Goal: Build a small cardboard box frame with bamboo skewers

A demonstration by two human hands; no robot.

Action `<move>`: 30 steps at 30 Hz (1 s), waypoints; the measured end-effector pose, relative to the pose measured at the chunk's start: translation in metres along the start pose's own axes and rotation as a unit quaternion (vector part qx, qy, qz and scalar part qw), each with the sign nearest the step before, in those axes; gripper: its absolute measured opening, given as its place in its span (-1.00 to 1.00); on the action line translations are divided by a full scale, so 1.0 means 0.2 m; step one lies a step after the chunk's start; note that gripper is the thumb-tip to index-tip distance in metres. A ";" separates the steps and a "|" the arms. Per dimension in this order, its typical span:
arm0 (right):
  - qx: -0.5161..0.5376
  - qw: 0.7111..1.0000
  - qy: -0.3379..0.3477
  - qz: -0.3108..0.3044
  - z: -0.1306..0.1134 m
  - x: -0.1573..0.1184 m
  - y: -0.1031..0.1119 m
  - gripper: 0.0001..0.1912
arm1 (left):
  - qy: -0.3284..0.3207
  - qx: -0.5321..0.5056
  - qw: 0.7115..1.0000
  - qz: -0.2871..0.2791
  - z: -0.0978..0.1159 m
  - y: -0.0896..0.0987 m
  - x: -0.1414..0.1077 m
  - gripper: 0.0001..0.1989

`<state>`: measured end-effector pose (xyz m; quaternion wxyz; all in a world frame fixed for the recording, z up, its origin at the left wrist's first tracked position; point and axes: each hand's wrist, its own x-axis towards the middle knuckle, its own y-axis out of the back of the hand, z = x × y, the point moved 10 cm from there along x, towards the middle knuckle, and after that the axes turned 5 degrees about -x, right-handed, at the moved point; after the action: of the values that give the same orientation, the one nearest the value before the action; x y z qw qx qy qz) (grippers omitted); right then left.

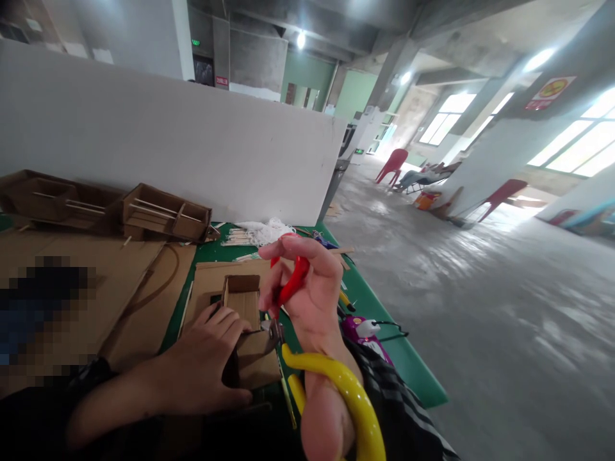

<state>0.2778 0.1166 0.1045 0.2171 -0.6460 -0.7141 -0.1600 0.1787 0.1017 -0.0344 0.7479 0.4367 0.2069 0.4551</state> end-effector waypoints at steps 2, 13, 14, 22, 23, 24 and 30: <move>0.028 0.999 0.019 -0.004 -0.01 0.01 0.00 -0.83 | -0.002 0.000 1.000 0.005 0.00 0.00 0.00 -0.28; 0.043 0.994 0.078 -0.061 0.01 0.02 -0.02 -0.73 | 0.007 0.000 1.000 -0.008 0.00 -0.01 0.01 -0.28; 0.050 0.992 0.094 -0.068 0.01 0.02 -0.02 -0.73 | 0.008 0.000 1.000 -0.011 0.00 -0.01 0.01 -0.27; 0.047 0.984 0.120 -0.120 0.04 0.02 -0.03 -0.62 | 0.011 -0.002 1.000 -0.010 -0.01 -0.02 0.01 -0.27; 0.053 0.983 0.121 -0.125 0.03 0.01 -0.02 -0.60 | 0.012 -0.002 1.000 -0.010 -0.02 -0.03 0.01 -0.27; 0.058 0.983 0.122 -0.128 0.03 0.01 -0.02 -0.58 | 0.013 -0.001 1.000 -0.009 -0.02 -0.03 0.01 -0.26; 0.074 0.988 0.062 -0.123 0.10 0.00 0.00 -0.55 | 0.020 0.003 1.000 -0.014 -0.04 -0.05 0.01 -0.25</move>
<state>0.2762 0.1258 0.0878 0.2866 -0.5247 -0.7829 -0.1722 0.1795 0.1053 -0.0463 0.7484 0.4267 0.2293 0.4530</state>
